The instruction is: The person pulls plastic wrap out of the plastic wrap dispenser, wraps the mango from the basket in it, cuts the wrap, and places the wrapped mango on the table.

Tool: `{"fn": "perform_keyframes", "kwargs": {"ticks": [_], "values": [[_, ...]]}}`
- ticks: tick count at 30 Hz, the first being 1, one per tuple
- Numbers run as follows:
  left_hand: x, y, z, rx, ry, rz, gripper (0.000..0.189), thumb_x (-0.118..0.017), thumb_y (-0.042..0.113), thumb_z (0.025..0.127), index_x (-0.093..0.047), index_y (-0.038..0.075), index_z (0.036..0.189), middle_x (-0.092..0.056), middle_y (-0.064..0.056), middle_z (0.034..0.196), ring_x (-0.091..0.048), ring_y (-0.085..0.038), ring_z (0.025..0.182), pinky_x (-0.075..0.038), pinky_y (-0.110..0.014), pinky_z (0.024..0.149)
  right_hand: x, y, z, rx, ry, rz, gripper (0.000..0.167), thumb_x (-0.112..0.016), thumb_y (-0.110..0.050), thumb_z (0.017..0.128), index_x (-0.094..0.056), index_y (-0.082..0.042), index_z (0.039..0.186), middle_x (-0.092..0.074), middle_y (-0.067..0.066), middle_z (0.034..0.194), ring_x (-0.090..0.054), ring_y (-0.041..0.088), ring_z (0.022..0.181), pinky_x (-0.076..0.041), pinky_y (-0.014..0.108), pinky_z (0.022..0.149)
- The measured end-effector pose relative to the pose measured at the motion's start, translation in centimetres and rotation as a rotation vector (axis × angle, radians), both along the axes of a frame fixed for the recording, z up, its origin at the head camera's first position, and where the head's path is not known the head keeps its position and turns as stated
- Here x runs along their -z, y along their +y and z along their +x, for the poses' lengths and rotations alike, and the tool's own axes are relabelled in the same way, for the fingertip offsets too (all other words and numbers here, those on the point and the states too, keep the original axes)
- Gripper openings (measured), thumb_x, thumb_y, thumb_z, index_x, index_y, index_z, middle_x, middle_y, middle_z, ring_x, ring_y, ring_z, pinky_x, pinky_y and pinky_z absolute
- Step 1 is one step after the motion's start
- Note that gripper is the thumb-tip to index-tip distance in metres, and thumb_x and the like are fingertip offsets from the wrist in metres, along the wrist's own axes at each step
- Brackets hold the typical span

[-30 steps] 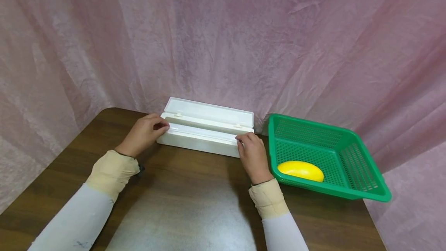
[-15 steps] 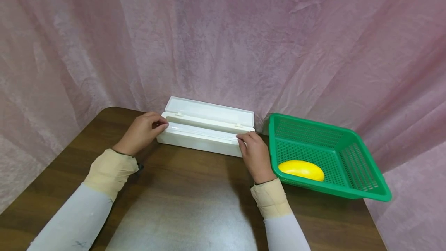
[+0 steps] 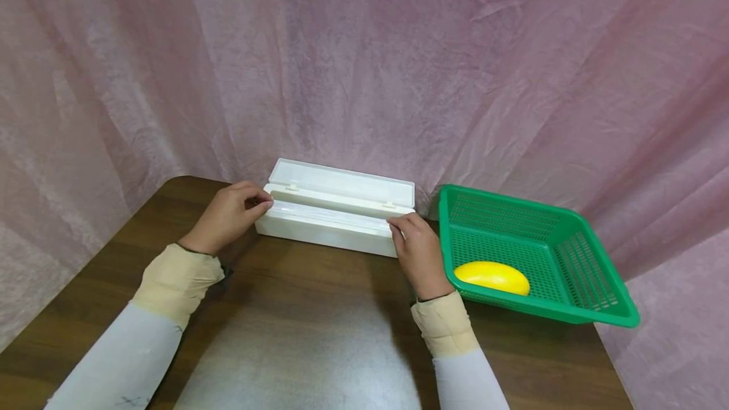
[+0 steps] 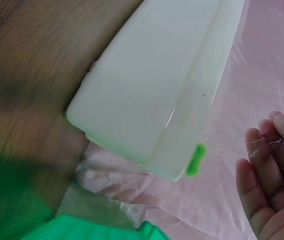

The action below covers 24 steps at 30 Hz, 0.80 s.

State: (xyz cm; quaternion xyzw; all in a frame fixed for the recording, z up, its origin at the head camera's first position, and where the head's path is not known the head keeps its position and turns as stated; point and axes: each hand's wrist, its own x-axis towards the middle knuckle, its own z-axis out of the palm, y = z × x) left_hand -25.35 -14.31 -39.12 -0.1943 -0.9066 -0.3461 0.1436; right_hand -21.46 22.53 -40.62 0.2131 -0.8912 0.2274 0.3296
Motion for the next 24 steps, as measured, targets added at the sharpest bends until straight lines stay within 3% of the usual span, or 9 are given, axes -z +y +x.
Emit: {"fn": "perform_keyframes", "kwargs": {"ticks": [15,24], "values": [[-0.6,-0.3,0.5,-0.001,0.030,0.020,0.011,-0.070,0.015,0.095,-0.075,0.007,0.100,-0.066,-0.007,0.096,-0.061,-0.020,0.086,-0.051,-0.036,0.077,-0.6,0.1,0.4,-0.022,0.042,-0.005,0.016,-0.075,-0.004,0.089,-0.078,-0.004,0.104,-0.068,0.010,0.089,-0.067,0.025,0.080,-0.054,0.038,0.068],[-1.3,-0.3,0.6,-0.007,0.046,0.024,0.012,-0.069,0.017,0.096,-0.075,0.008,0.101,-0.066,-0.006,0.097,-0.060,-0.020,0.088,-0.050,-0.036,0.078,-1.3,0.2,0.5,-0.023,0.061,-0.022,0.017,-0.075,-0.003,0.089,-0.078,-0.005,0.105,-0.069,0.011,0.092,-0.068,0.026,0.083,-0.055,0.039,0.072]]}}
